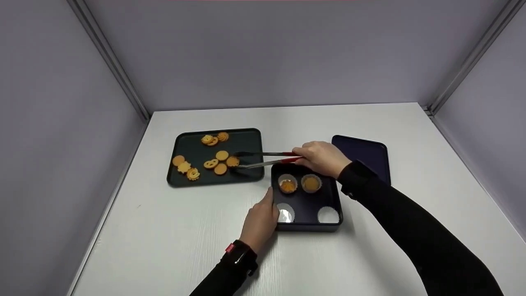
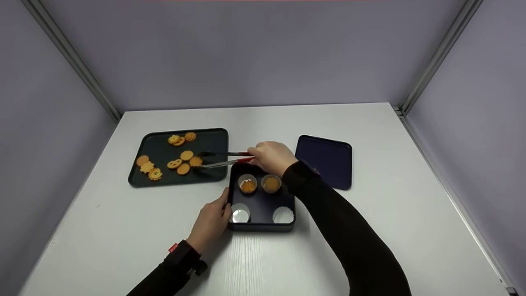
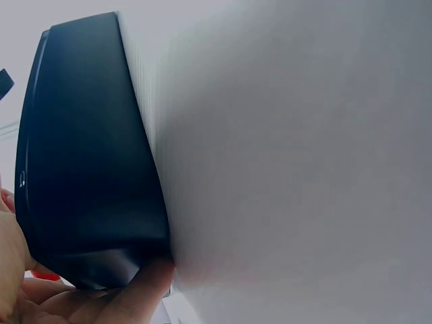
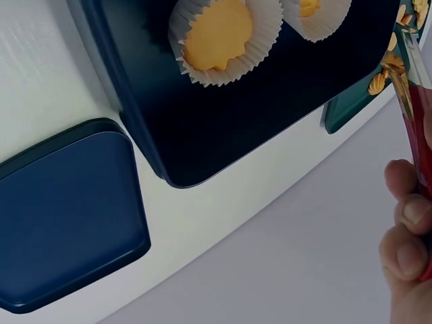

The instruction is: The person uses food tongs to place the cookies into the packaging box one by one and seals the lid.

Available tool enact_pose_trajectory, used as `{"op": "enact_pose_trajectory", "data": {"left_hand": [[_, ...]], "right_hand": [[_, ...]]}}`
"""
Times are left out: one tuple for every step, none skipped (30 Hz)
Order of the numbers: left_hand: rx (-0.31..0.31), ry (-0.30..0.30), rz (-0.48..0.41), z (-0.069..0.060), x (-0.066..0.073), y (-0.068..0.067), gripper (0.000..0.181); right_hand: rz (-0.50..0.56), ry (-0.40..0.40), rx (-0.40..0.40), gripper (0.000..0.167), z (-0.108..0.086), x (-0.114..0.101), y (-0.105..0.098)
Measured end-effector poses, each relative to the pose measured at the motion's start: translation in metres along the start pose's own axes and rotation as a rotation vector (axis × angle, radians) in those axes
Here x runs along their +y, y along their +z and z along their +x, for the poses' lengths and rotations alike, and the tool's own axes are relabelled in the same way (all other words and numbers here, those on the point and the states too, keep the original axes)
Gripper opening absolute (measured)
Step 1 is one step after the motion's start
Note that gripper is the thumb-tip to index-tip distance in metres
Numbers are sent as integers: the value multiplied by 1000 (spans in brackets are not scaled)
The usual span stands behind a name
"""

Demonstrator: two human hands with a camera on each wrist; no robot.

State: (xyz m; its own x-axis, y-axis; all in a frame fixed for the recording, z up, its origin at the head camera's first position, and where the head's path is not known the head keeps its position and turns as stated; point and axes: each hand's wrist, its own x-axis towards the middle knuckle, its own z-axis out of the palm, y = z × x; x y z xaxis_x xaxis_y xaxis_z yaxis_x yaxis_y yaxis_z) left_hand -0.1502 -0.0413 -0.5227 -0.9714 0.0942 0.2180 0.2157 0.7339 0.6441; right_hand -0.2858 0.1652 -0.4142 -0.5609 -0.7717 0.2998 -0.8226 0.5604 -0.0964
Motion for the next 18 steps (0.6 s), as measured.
{"op": "enact_pose_trajectory", "data": {"left_hand": [[-1, -1, 3, 0, 0, 0, 52], [-2, -3, 4, 0, 0, 0, 53], [-3, -5, 6, 0, -1, 0, 53], [-6, -6, 6, 0, 0, 0, 53], [-9, -9, 7, 0, 0, 0, 53], [-10, -12, 10, 0, 0, 0, 53], [-11, -14, 10, 0, 0, 0, 53], [-12, -15, 9, 0, 0, -1, 53], [-13, -16, 6, 0, 1, -1, 53], [-14, -16, 4, 0, 1, -1, 53], [-17, -18, 0, 0, 1, -1, 53], [-21, -18, -7, 0, 2, -1, 53], [-24, -18, -12, 0, 2, -2, 53], [-27, -18, -20, 0, 3, -2, 53], [-30, -18, -26, 0, 3, -2, 53], [-31, -19, -28, 0, 3, -3, 53], [-35, -20, -30, -1, 3, -3, 53], [-35, -21, -29, -1, 3, -3, 53]], "right_hand": [[-1, -2, 8, 14, -2, 1, -1], [-1, 0, 13, 14, -4, 1, -2], [-2, 3, 16, 14, -7, 2, -3], [2, 9, 18, 15, -10, 3, -4], [4, 16, 22, 15, -13, 4, -6], [4, 22, 27, 16, -16, 5, -8], [6, 30, 32, 17, -20, 6, -10], [8, 35, 39, 19, -23, 7, -12], [12, 37, 49, 20, -26, 8, -14], [15, 41, 59, 21, -30, 9, -16], [17, 43, 70, 21, -34, 9, -19], [16, 45, 83, 22, -37, 10, -22], [13, 46, 98, 22, -41, 11, -24], [9, 47, 113, 23, -45, 12, -26], [5, 47, 126, 24, -49, 13, -29], [0, 48, 138, 24, -53, 14, -31], [-8, 46, 152, 25, -57, 15, -33], [-17, 44, 165, 27, -60, 16, -35]]}}
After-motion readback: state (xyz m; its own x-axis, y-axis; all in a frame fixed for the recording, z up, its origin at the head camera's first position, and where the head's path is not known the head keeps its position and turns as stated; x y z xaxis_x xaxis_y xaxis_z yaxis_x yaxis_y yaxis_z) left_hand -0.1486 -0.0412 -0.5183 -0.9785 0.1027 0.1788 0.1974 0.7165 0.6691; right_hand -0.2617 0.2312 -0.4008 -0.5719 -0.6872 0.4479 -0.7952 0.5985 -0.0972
